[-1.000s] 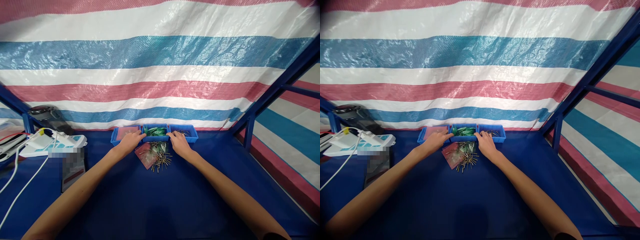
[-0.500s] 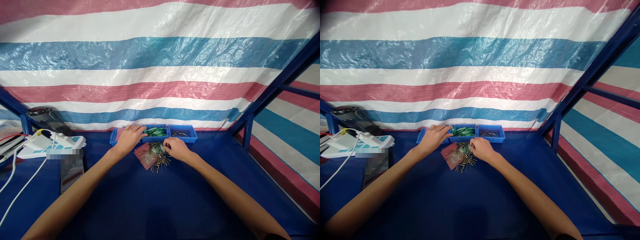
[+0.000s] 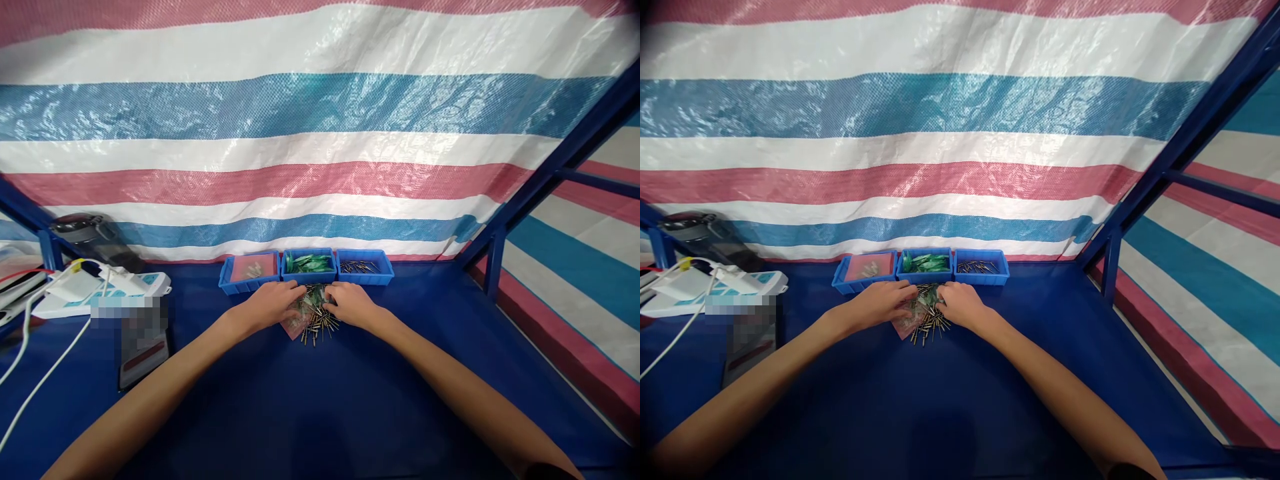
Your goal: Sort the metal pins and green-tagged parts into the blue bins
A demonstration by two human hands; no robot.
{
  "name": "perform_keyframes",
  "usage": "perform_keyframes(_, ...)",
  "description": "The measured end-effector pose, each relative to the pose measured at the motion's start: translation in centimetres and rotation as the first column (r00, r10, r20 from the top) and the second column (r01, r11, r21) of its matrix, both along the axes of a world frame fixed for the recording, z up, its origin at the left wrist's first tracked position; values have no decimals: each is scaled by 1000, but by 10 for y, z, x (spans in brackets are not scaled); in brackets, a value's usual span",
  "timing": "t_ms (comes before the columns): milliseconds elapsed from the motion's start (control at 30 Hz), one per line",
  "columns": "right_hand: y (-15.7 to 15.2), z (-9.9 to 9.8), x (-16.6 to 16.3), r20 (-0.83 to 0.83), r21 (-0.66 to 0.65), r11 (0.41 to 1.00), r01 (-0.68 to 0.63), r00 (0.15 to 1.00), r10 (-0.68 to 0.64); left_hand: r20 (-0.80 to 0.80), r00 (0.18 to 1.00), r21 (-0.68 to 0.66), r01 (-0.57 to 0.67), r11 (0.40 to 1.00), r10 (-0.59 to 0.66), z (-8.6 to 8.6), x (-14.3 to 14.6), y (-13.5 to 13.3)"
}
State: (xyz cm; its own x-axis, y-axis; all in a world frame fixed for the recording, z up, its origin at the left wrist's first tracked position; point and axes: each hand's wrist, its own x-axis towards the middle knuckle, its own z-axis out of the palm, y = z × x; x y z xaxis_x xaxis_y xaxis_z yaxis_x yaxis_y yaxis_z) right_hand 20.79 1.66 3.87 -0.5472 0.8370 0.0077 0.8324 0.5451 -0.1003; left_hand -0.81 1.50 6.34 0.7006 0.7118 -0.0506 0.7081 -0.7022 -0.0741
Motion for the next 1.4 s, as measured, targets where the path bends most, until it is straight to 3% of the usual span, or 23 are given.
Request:
perform_keyframes(267,-2,5,0,37,-45,999,3,999,-1,-13,995,51,101,994,-100,-8,5,1)
perform_keyframes(467,-5,10,0,78,-80,996,-44,996,50,228,973,74,9,997,-25,-11,14,-3)
perform_keyframes(533,-7,12,-1,110,-98,994,-49,992,60,407,913,60,-45,997,16,-18,19,-6)
perform_keyframes(633,-9,16,-1,162,-120,992,-32,985,51,690,722,62,-120,991,44,-36,28,-12)
perform_keyframes(733,-12,20,-1,203,-149,989,-8,978,38,793,609,93,-122,988,1,-52,33,-17)
perform_keyframes(833,-14,22,-1,221,-176,984,2,975,37,829,557,126,-99,987,-49,-61,33,-18)
perform_keyframes(1400,-20,16,-7,215,-181,983,46,977,-6,814,581,86,-95,992,-15,-60,31,-18)
